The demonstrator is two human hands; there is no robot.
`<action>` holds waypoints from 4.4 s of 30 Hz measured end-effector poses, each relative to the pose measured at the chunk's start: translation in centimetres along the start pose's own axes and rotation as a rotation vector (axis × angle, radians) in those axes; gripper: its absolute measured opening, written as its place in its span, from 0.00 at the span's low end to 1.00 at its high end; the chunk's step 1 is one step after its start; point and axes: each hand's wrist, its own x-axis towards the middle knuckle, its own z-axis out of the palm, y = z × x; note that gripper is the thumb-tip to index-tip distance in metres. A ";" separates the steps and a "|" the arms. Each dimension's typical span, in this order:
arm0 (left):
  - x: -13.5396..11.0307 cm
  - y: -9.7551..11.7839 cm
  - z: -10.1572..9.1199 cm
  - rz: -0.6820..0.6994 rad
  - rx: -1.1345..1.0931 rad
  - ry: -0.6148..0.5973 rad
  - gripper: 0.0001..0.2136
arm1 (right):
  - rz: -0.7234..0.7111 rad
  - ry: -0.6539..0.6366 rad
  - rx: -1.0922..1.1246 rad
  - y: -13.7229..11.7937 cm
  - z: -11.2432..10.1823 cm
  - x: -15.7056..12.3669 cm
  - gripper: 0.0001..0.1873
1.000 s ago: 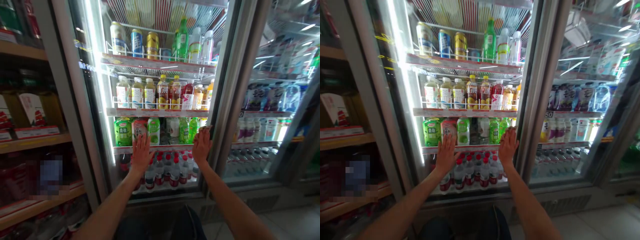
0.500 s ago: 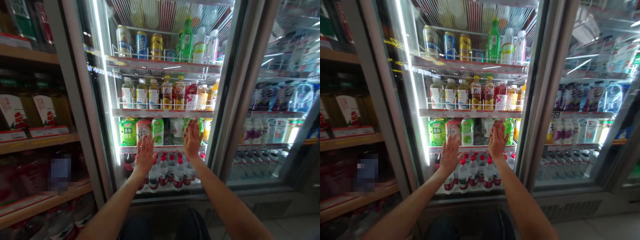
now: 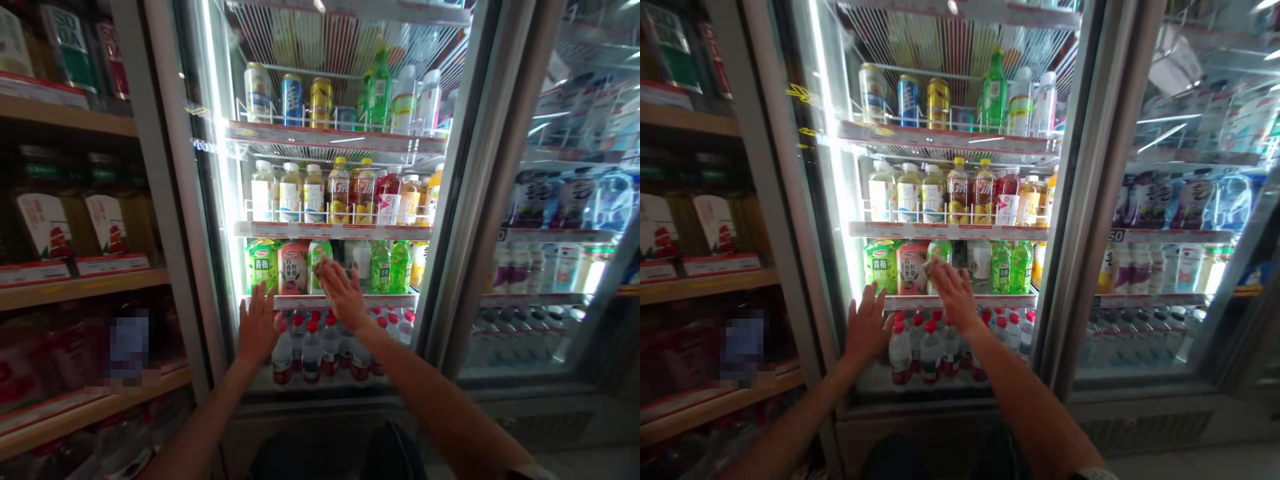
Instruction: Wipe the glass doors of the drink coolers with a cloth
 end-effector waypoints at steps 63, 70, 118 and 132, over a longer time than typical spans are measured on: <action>0.7 -8.7 -5.6 -0.094 0.124 -0.204 0.28 | -0.158 -0.067 0.129 -9.4 2.5 6.2 0.30; 1.3 -4.2 -4.0 0.026 0.075 -0.212 0.26 | -0.235 -0.138 0.022 -5.0 1.1 -2.1 0.29; 4.1 9.5 0.1 0.125 -0.044 -0.150 0.30 | 0.325 0.085 -0.174 7.3 -2.9 -7.1 0.25; 4.1 9.6 0.1 0.117 -0.049 -0.137 0.30 | 0.486 0.120 -0.259 11.2 -3.8 -9.4 0.25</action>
